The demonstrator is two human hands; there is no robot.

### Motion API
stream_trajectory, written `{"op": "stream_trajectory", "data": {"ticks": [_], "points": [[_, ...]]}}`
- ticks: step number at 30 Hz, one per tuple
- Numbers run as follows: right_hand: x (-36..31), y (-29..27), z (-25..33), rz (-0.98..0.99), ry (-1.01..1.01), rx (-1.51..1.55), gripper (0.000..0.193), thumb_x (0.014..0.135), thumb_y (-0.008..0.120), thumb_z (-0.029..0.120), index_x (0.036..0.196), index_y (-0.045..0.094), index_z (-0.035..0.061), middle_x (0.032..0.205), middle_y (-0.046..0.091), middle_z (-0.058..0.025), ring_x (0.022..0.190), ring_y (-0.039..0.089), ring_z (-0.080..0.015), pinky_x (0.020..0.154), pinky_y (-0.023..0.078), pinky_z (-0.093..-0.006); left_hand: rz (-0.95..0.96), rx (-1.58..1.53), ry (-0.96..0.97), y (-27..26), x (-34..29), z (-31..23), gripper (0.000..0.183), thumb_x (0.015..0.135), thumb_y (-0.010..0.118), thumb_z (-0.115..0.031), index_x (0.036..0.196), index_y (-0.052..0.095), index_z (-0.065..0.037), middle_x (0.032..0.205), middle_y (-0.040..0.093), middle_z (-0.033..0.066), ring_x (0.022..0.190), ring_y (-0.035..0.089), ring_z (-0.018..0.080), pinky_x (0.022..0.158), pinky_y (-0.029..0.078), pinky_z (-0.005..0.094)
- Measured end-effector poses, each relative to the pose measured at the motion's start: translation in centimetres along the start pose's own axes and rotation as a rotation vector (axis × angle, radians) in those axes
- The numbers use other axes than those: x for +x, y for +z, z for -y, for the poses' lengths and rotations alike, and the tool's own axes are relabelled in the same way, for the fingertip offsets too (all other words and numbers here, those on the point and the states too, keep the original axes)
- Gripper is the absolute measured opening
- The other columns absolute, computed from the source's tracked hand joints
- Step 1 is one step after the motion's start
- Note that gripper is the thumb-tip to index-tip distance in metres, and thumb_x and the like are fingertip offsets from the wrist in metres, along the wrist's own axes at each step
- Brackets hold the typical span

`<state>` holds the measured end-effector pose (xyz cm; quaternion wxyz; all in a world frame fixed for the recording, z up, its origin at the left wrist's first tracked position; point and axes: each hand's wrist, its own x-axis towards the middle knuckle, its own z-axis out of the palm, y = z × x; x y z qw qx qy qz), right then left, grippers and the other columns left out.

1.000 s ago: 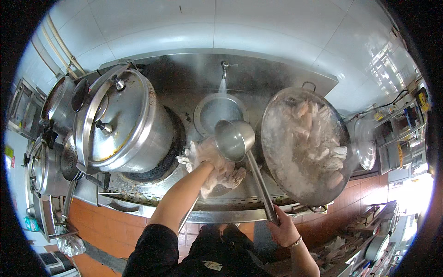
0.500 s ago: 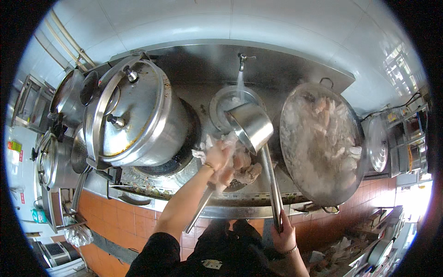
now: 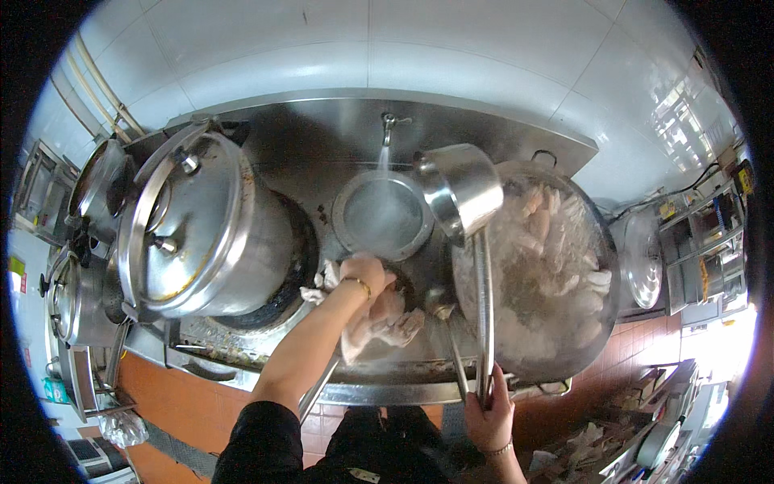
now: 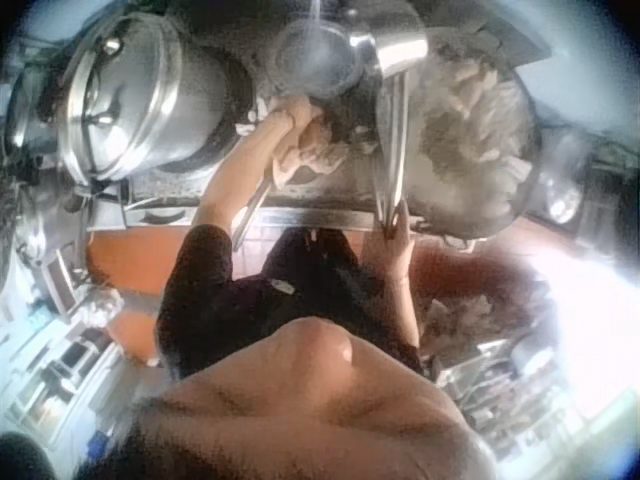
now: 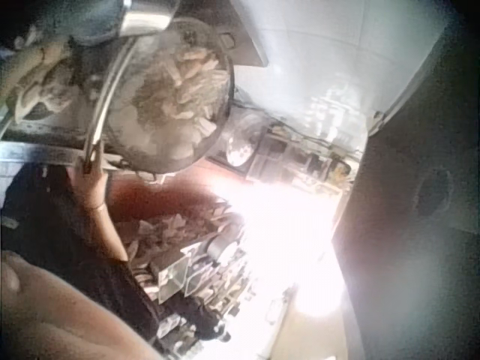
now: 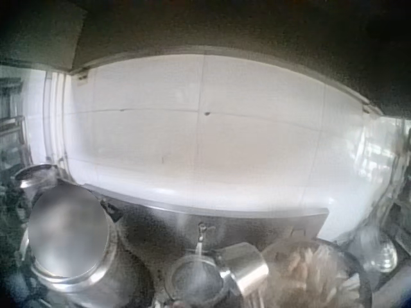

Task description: The person uses a slotted spoon and ladle to remove pieces of boiled meat from a large pot and places them into a metal tray. The person then uses a knife to cut a piece of raw meat on a wooden board.

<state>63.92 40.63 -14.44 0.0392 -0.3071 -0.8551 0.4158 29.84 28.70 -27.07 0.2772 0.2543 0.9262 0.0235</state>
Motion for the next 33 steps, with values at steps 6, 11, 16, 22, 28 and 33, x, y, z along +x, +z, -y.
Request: {"op": "stream_trajectory", "data": {"ticks": [6,11,16,22,28,33], "points": [[3.7,-5.6,-0.5,-0.008,0.176,0.078,0.063,0.083,0.060,0.002,0.143,0.040,-0.0049,0.102,0.068,-0.0138,0.088,0.066,-0.0137,0.074,0.052,-0.0271,-0.194,-0.115,-0.070,2.4,18.8,-1.6,0.060,0.090,0.064,-0.046,0.133,0.055,-0.006,0.134,0.055,0.0257,0.123,0.056,0.0361,0.102,0.047,0.0467],[3.3,-8.9,-3.8,-0.061,0.090,0.027,0.056,0.090,0.064,0.002,0.142,0.045,-0.0001,0.085,0.055,-0.0019,0.069,0.048,-0.0115,0.060,0.044,-0.0289,0.005,-0.008,-0.116,6.9,28.7,-0.3,0.061,0.093,0.059,-0.027,0.150,0.038,-0.022,0.158,0.031,0.0068,0.144,0.030,0.0317,0.115,0.030,0.0527],[3.6,-10.6,-4.9,0.029,0.131,0.111,0.059,0.090,0.065,0.001,0.144,0.041,-0.0009,0.102,0.059,-0.0027,0.081,0.053,-0.0127,0.070,0.048,-0.0278,0.161,-0.020,-0.073,8.7,28.1,-0.7,0.042,0.093,0.057,-0.026,0.134,0.051,-0.019,0.145,0.044,0.0094,0.132,0.042,0.0315,0.106,0.038,0.0502],[4.9,-8.3,-2.1,0.378,0.358,0.199,0.075,0.091,0.067,0.007,0.152,0.024,-0.0006,0.118,0.061,-0.0117,0.096,0.059,-0.0155,0.082,0.048,-0.0234,0.108,0.033,-0.133,4.0,21.4,-0.9,0.027,0.093,0.055,-0.026,0.115,0.066,-0.016,0.130,0.059,0.0126,0.117,0.057,0.0312,0.095,0.048,0.0473],[11.6,6.5,0.8,0.344,-0.040,0.100,0.074,0.087,0.061,0.011,0.151,0.024,-0.0007,0.131,0.055,-0.0308,0.107,0.065,-0.0386,0.093,0.051,-0.0444,-0.426,-0.294,-0.058,0.3,3.2,2.6,0.031,0.092,0.055,-0.030,0.112,0.071,-0.011,0.125,0.064,0.0173,0.111,0.063,0.0340,0.092,0.053,0.0478],[17.6,15.8,1.7,0.423,-0.016,-0.410,0.075,0.087,0.059,0.011,0.152,0.025,0.0009,0.113,0.062,-0.0311,0.106,0.062,-0.0426,0.089,0.052,-0.0468,-0.266,-0.231,-0.032,7.6,-8.4,6.6,0.098,0.080,0.058,-0.071,0.141,0.041,0.004,0.143,0.047,0.0248,0.135,0.042,0.0397,0.112,0.035,0.0455]]}}
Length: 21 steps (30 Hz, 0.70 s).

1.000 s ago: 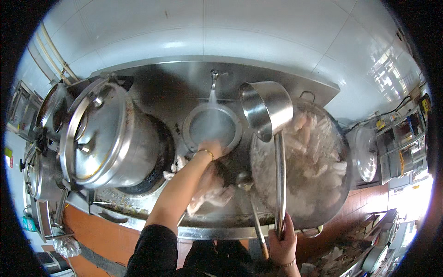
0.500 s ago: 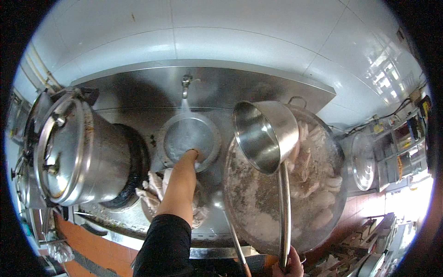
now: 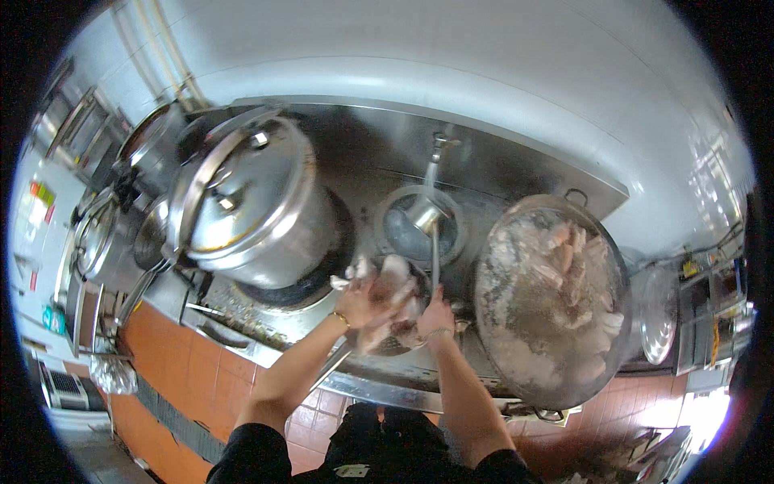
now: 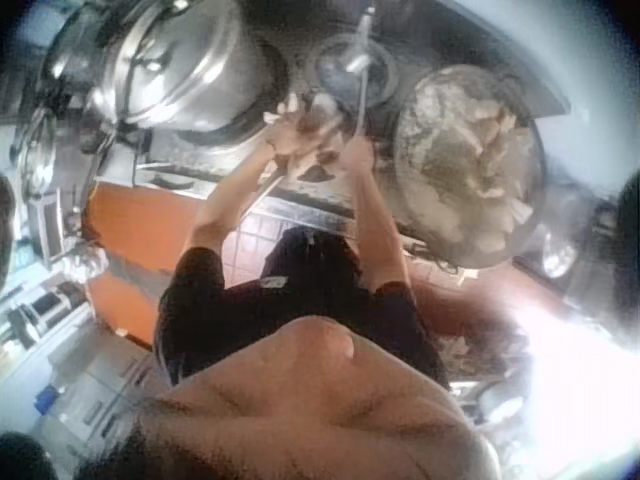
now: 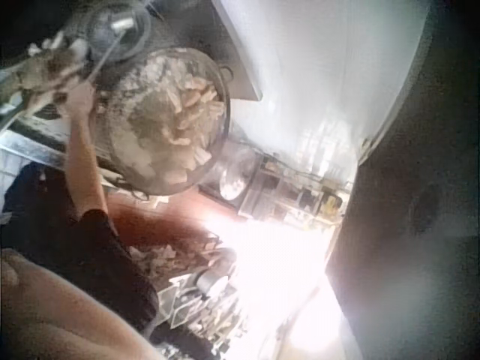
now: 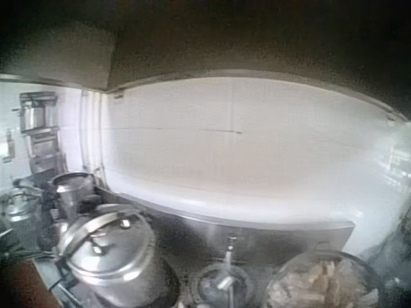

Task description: The person uses a slotted spoon and ladle to remove pieces of boiled meat from a large pot and places them into a metal tray. The person then uses a knife to cut a piece of raw meat on a wooden board.

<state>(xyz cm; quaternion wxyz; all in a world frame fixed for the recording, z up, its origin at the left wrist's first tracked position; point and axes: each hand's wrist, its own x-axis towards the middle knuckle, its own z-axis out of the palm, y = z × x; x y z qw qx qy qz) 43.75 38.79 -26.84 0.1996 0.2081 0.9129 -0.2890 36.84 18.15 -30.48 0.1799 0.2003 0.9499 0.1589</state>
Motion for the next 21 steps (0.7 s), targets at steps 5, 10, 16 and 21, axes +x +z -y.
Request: {"op": "stream_trajectory", "data": {"ticks": [5,10,16,21], "points": [[5.1,4.5,-0.7,0.218,0.247,1.376,0.014,0.096,0.058,0.020,0.092,0.055,0.0071,0.072,0.053,-0.0006,0.046,0.046,-0.0114,0.039,0.038,-0.0288,-0.091,-0.505,-0.155,4.0,-2.9,4.1,0.127,0.065,0.066,-0.081,0.144,0.029,0.011,0.152,0.029,0.0316,0.142,0.030,0.0435,0.118,0.026,0.0430],[-0.7,2.7,-5.3,0.622,0.151,2.007,0.013,0.103,0.048,0.018,0.106,0.056,0.0087,0.071,0.049,0.0013,0.046,0.041,-0.0070,0.038,0.035,-0.0261,-0.341,-0.416,-0.228,6.8,-0.5,3.6,0.106,0.075,0.066,-0.065,0.148,0.029,0.004,0.155,0.025,0.0300,0.144,0.022,0.0444,0.121,0.015,0.0491],[-15.3,-3.5,-4.5,0.285,0.163,1.536,0.033,0.097,0.054,0.011,0.131,0.051,0.0087,0.073,0.053,-0.0026,0.047,0.044,-0.0096,0.038,0.035,-0.0264,-0.262,-0.372,-0.105,6.5,1.4,-0.3,0.091,0.074,0.063,-0.054,0.149,0.037,-0.008,0.159,0.023,0.0184,0.145,0.012,0.0522,0.117,0.013,0.0611],[-23.5,-6.8,-1.9,0.161,0.139,1.202,0.037,0.096,0.052,0.006,0.132,0.045,0.0044,0.068,0.051,-0.0060,0.039,0.041,-0.0113,0.032,0.031,-0.0269,-0.492,-0.323,-0.202,6.1,2.2,-0.4,0.072,0.081,0.061,-0.047,0.136,0.051,0.000,0.147,0.043,0.0228,0.142,0.030,0.0414,0.117,0.025,0.0511]]}}
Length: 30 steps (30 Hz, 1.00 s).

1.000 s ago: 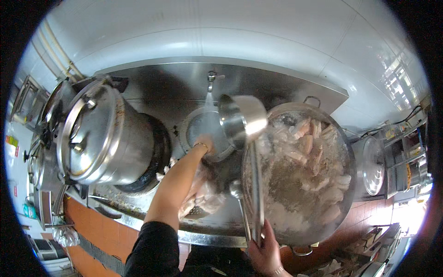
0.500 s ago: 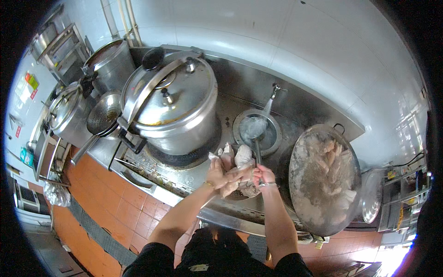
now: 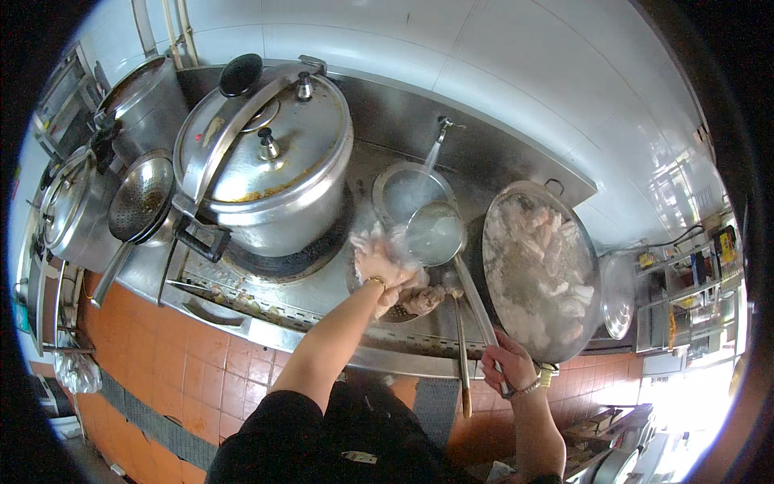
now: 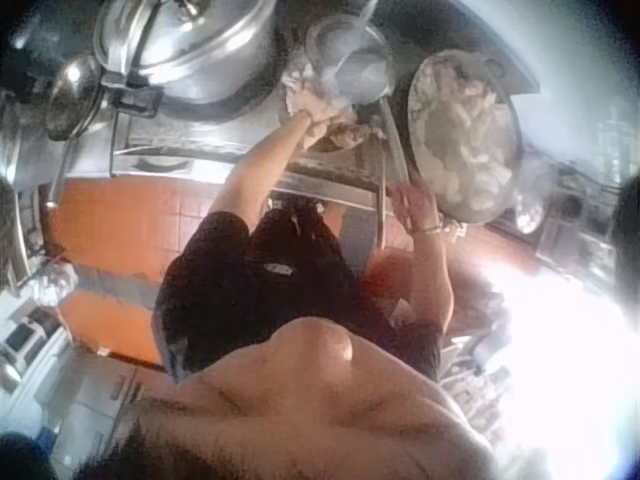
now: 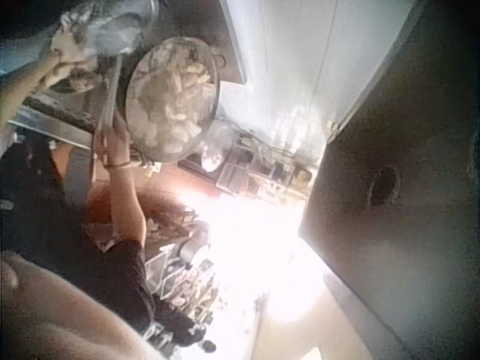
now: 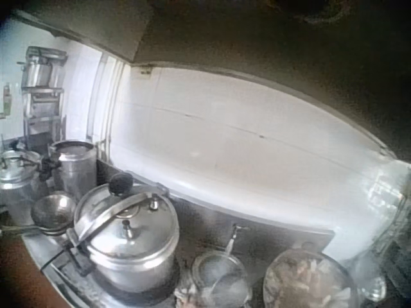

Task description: The person uses a slotted spoon and ladle to remove pieces of boiled meat from a large pot and places them into a metal tray. The person then uses a knife to cut a piece of raw meat on a wooden board.

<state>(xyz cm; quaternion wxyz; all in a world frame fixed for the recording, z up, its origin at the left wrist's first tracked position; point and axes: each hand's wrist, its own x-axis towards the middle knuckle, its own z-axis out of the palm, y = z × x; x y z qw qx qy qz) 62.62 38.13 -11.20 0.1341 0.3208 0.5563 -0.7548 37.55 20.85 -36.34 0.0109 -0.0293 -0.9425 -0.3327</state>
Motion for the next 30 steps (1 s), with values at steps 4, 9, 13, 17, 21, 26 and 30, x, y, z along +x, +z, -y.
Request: {"op": "stream_trajectory", "data": {"ticks": [4,9,13,17,21,26,30], "points": [[-5.0,-0.8,-0.2,-0.060,0.087,0.038,0.047,0.094,0.054,0.006,0.139,0.042,-0.0006,0.065,0.050,-0.0058,0.040,0.041,-0.0122,0.036,0.031,-0.0266,-0.150,-0.028,-0.014,2.0,-1.6,0.8,0.065,0.088,0.056,-0.041,0.135,0.050,0.005,0.147,0.041,0.0247,0.142,0.030,0.0403,0.118,0.022,0.0509],[-7.6,-3.2,-0.8,0.047,0.125,-0.044,0.045,0.095,0.050,0.003,0.139,0.043,0.0058,0.067,0.049,-0.0047,0.041,0.042,-0.0111,0.035,0.032,-0.0270,-0.225,-0.297,-0.085,2.9,-7.8,0.0,0.069,0.093,0.054,-0.037,0.143,0.036,0.006,0.151,0.031,0.0296,0.140,0.028,0.0467,0.117,0.023,0.0532],[-9.2,-4.9,-1.1,0.081,0.082,-0.194,0.055,0.093,0.054,0.007,0.145,0.038,0.0019,0.066,0.052,-0.0036,0.042,0.045,-0.0120,0.038,0.035,-0.0249,-0.021,-0.057,-0.166,1.8,-11.2,-1.0,0.088,0.089,0.061,-0.049,0.146,0.027,0.008,0.142,0.042,0.0307,0.129,0.042,0.0451,0.108,0.037,0.0502],[-10.5,-6.7,-1.1,0.055,0.054,-0.318,0.062,0.094,0.054,0.005,0.152,0.030,0.0044,0.067,0.052,-0.0014,0.044,0.047,-0.0101,0.039,0.039,-0.0250,0.179,0.059,-0.179,0.4,-10.6,0.1,0.095,0.079,0.075,-0.042,0.146,0.025,0.006,0.128,0.051,0.0229,0.123,0.049,0.0372,0.100,0.044,0.0500],[-11.3,-9.8,-0.8,0.038,0.008,-0.529,0.066,0.093,0.056,0.005,0.153,0.028,0.0045,0.068,0.053,-0.0010,0.047,0.049,-0.0096,0.043,0.043,-0.0265,-0.063,0.075,-0.072,1.0,-12.2,-0.5,0.081,0.081,0.070,-0.023,0.144,0.027,0.004,0.135,0.044,0.0255,0.125,0.043,0.0436,0.104,0.037,0.0536],[-10.8,-14.3,-1.1,0.046,-0.188,-0.984,0.071,0.089,0.064,0.008,0.151,0.030,0.0008,0.093,0.066,-0.0175,0.076,0.067,-0.0258,0.068,0.053,-0.0345,-0.012,0.166,0.233,4.8,-15.9,-5.3,0.082,0.075,0.074,-0.028,0.139,0.034,0.003,0.137,0.041,0.0239,0.126,0.039,0.0446,0.106,0.030,0.0579],[-9.8,-16.0,-2.2,0.036,-0.340,-1.013,0.072,0.086,0.067,0.009,0.149,0.033,-0.0019,0.107,0.059,-0.0228,0.094,0.062,-0.0306,0.080,0.050,-0.0353,0.089,0.242,0.331,7.2,-12.8,-6.1,0.075,0.073,0.079,-0.039,0.130,0.050,0.000,0.126,0.054,0.0206,0.128,0.042,0.0386,0.104,0.034,0.0577]]}}
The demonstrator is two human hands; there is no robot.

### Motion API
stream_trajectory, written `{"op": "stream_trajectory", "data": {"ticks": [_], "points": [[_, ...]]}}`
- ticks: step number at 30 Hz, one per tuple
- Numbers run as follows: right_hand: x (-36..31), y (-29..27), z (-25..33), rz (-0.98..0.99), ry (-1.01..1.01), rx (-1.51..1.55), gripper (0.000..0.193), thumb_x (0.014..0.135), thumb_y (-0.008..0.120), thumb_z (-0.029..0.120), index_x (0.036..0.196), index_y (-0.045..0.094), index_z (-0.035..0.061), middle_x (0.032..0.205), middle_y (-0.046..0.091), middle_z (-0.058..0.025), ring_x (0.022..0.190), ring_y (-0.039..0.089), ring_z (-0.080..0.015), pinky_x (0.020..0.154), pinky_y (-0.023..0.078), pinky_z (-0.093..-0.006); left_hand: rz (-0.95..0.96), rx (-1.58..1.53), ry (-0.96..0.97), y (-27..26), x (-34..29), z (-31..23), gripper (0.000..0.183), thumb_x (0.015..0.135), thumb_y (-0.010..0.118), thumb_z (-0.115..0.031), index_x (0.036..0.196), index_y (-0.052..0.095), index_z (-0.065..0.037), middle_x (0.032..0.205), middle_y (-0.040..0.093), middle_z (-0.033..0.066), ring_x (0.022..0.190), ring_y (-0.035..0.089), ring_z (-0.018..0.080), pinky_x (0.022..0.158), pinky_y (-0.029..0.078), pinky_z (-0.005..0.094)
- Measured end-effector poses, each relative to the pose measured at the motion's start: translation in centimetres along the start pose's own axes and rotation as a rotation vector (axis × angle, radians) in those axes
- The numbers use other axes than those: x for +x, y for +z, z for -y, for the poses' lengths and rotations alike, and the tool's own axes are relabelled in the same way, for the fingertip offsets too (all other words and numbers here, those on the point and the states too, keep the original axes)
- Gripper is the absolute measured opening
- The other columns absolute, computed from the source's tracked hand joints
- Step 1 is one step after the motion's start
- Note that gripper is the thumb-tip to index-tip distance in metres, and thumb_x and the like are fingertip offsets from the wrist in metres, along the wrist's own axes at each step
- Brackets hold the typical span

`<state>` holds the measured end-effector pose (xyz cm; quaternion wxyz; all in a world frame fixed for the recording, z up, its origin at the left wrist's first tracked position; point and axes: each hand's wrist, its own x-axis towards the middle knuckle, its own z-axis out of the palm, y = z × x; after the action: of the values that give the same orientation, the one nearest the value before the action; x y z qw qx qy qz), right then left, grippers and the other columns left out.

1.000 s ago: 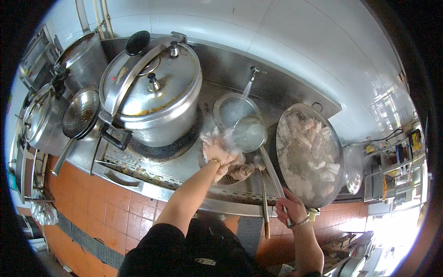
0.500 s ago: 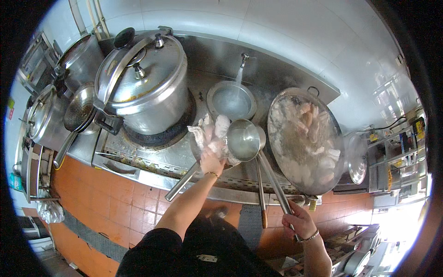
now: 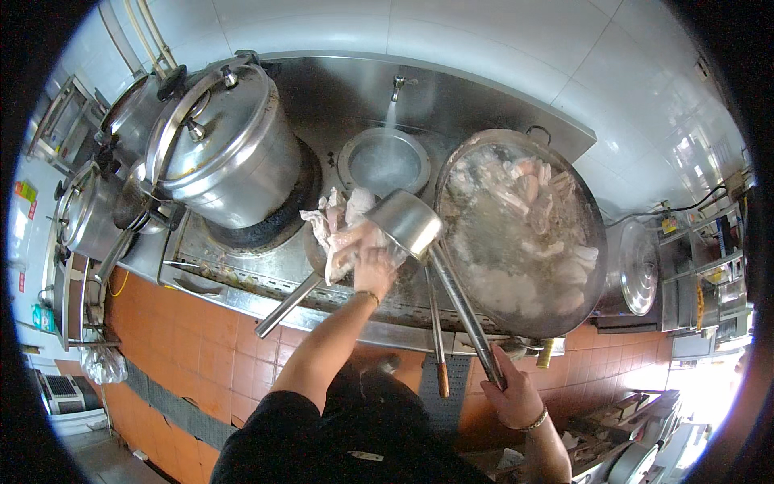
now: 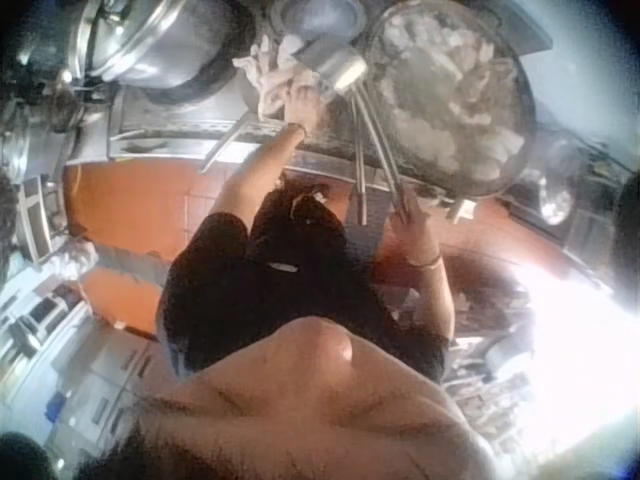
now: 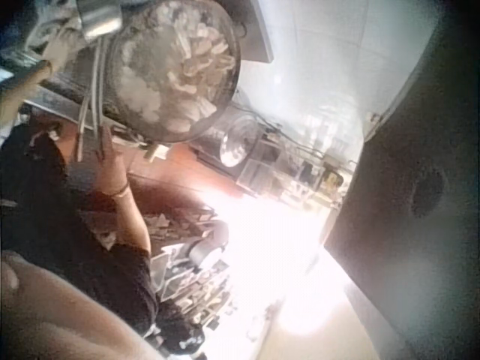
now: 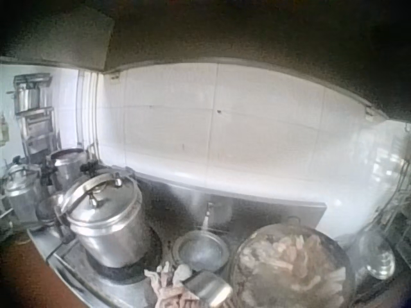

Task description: The person uses a slotted spoon and ladle to remove pieces of boiled meat from a large pot and places them into a metal tray. The person then uses a knife to cut a piece of raw meat on a wooden board.

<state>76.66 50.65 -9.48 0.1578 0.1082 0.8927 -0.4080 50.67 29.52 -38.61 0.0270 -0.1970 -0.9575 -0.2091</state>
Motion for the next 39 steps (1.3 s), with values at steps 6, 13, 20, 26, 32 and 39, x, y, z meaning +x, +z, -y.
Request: {"op": "stream_trajectory", "data": {"ticks": [6,13,20,26,32,39], "points": [[3.4,5.3,-0.4,-0.123,-0.020,0.248,0.066,0.088,0.065,0.007,0.147,0.036,-0.0024,0.095,0.067,-0.0133,0.083,0.063,-0.0151,0.074,0.051,-0.0299,0.060,-0.181,-0.200,-1.8,3.1,0.1,0.059,0.079,0.075,-0.042,0.121,0.061,-0.004,0.105,0.069,0.0205,0.102,0.065,0.0379,0.083,0.054,0.0447],[19.0,12.0,2.8,-0.330,-0.204,0.078,0.065,0.087,0.059,0.010,0.145,0.033,-0.0023,0.104,0.066,-0.0305,0.091,0.068,-0.0427,0.079,0.055,-0.0485,-0.134,-0.200,-0.213,-11.2,3.6,4.6,0.066,0.082,0.074,-0.035,0.134,0.047,-0.004,0.131,0.051,0.0252,0.109,0.057,0.0383,0.092,0.046,0.0499],[36.8,16.1,3.7,-0.260,0.102,0.093,0.026,0.090,0.059,0.015,0.112,0.054,0.0020,0.080,0.064,-0.0185,0.066,0.063,-0.0327,0.059,0.052,-0.0437,0.199,0.156,0.044,-10.9,1.0,5.8,0.060,0.088,0.060,-0.033,0.141,0.046,-0.011,0.144,0.045,0.0147,0.136,0.039,0.0360,0.110,0.035,0.0516],[35.8,13.8,1.2,0.244,0.478,1.784,0.027,0.102,0.049,0.026,0.085,0.051,0.0044,0.062,0.049,-0.0035,0.047,0.048,-0.0132,0.043,0.041,-0.0262,-0.161,0.225,0.336,-8.5,2.2,7.0,0.042,0.085,0.059,-0.024,0.126,0.057,-0.013,0.125,0.054,0.0121,0.125,0.046,0.0353,0.108,0.032,0.0507],[23.8,7.7,2.7,0.357,0.295,1.884,0.015,0.102,0.049,0.022,0.102,0.051,0.0072,0.071,0.054,-0.0046,0.045,0.045,-0.0110,0.040,0.037,-0.0250,-0.124,0.327,0.504,-5.9,4.2,6.7,0.033,0.089,0.051,-0.027,0.117,0.065,-0.015,0.115,0.060,0.0072,0.119,0.048,0.0285,0.104,0.032,0.0513],[12.0,2.2,8.6,0.021,0.412,1.323,0.038,0.101,0.046,0.012,0.138,0.044,0.0118,0.075,0.052,-0.0063,0.040,0.040,-0.0091,0.032,0.032,-0.0236,0.309,0.327,0.085,-7.1,9.4,1.8,0.055,0.088,0.060,-0.044,0.130,0.059,-0.009,0.145,0.045,0.0098,0.133,0.039,0.0340,0.110,0.029,0.0591]]}}
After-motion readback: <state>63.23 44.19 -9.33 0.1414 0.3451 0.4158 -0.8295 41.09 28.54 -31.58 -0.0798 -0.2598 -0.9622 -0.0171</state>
